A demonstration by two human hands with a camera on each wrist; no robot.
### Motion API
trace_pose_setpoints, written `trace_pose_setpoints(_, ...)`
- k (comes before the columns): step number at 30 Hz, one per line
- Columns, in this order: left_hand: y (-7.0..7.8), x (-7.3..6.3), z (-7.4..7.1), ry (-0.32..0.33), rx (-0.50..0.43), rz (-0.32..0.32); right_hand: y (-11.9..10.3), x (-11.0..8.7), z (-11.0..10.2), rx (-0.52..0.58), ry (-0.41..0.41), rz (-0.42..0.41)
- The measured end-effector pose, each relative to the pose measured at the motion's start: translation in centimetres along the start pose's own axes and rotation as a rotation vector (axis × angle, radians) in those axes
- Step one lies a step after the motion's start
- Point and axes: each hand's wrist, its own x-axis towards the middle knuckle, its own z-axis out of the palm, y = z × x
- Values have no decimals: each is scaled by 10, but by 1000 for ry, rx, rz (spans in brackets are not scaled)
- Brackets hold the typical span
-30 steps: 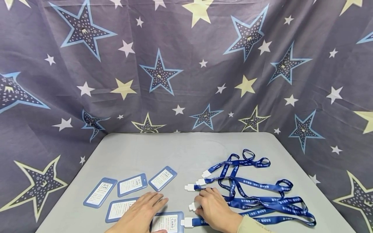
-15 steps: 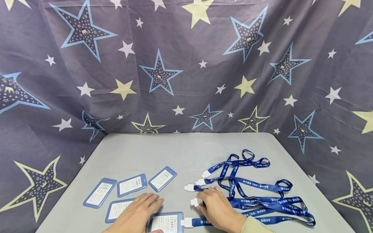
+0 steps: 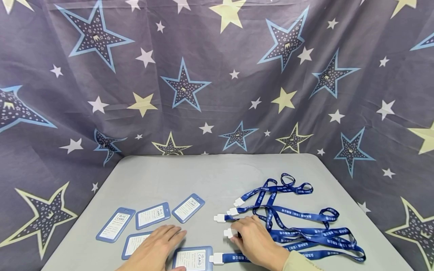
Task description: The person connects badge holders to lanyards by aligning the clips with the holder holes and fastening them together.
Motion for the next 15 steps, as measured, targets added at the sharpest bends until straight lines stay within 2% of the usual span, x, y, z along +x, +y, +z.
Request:
trace_pose_setpoints(8, -9, -4, -2, 117, 89, 46, 2, -1, -2, -8, 0, 9)
trace_pose_setpoints(15, -14, -9, -9, 69, 64, -18, 3, -2, -4, -19, -10, 16)
